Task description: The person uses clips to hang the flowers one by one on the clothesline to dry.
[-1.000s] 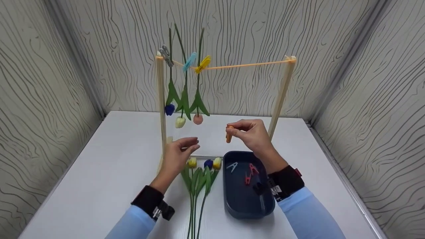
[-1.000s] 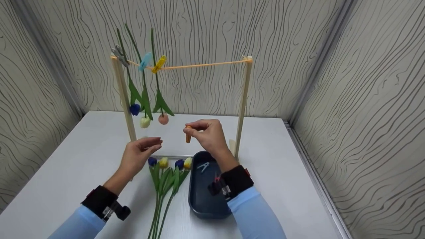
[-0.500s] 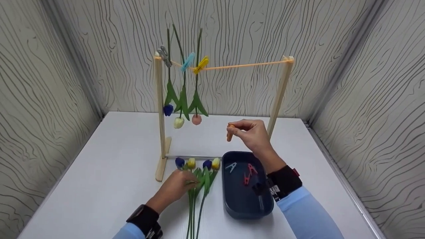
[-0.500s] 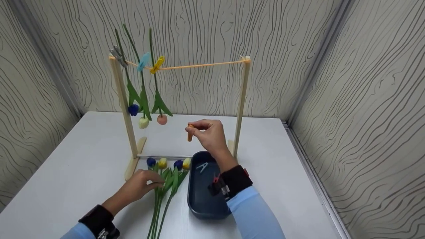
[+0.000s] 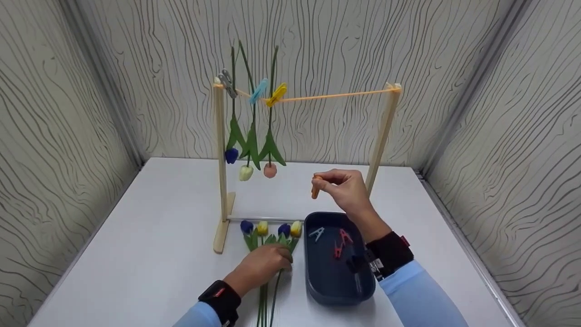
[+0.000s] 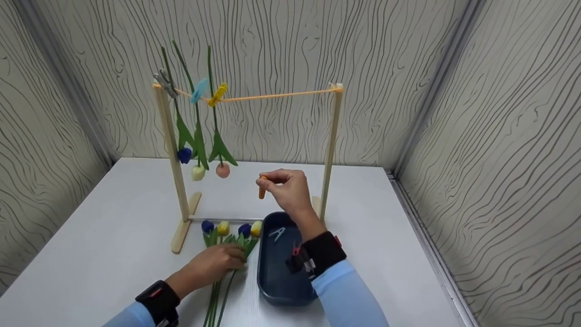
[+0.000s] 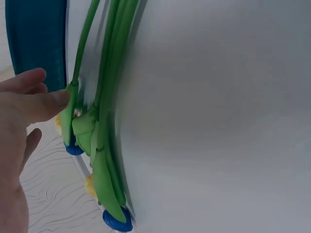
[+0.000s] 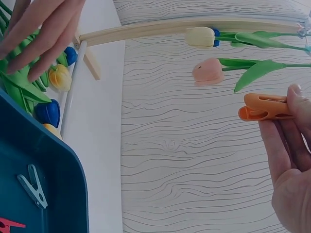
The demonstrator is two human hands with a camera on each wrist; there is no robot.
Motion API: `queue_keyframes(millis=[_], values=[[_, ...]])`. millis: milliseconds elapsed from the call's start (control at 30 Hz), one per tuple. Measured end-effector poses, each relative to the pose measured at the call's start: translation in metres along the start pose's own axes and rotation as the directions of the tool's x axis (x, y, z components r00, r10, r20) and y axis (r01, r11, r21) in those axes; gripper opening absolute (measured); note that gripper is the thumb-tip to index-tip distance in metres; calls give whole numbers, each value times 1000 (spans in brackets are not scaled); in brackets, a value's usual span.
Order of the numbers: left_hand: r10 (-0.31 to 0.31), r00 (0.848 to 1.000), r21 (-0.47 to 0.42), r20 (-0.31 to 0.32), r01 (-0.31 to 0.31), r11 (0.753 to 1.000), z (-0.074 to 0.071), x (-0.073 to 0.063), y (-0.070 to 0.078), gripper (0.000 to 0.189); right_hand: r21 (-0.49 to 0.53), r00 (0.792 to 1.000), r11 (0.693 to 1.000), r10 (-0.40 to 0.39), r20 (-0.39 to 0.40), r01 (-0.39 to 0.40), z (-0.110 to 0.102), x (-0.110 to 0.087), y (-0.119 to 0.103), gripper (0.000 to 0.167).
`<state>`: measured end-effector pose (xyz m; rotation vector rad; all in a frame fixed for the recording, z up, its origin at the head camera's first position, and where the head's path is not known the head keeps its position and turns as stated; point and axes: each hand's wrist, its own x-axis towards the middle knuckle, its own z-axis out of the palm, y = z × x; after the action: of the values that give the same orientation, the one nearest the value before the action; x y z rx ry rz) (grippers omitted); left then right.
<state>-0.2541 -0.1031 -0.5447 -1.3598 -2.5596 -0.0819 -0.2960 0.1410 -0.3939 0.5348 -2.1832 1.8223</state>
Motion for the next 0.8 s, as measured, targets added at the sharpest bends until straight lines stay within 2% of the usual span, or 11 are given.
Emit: queue_keyframes(millis=[67, 133, 233, 300, 400, 500, 800], values=[[49, 999, 91, 9, -50, 995, 4, 1, 3, 31, 22, 1000, 1000, -3, 11, 3, 1, -2, 1, 12], [99, 995, 206, 26, -102, 973, 7, 1, 7, 32, 35, 1000, 999, 8, 17, -9, 2, -3, 2, 12], [169, 984, 381, 61, -179, 907, 11, 0, 11, 33, 45, 999, 999, 29, 16, -30, 4, -4, 2, 13], [193, 977, 453, 94, -215, 865, 13, 0, 14, 32, 39, 999, 999, 38, 10, -38, 5, -4, 1, 14], [210, 968, 483, 138, -250, 839, 13, 1, 17, 31, 37, 999, 998, 40, 6, -40, 5, -4, 1, 13], [207, 964, 484, 166, -263, 835, 12, 2, 17, 31, 37, 999, 998, 40, 13, -41, 4, -4, 1, 13], [194, 964, 539, 180, -261, 801, 9, 3, 13, 29, 96, 998, 993, 61, 25, -63, 0, -9, 5, 16]])
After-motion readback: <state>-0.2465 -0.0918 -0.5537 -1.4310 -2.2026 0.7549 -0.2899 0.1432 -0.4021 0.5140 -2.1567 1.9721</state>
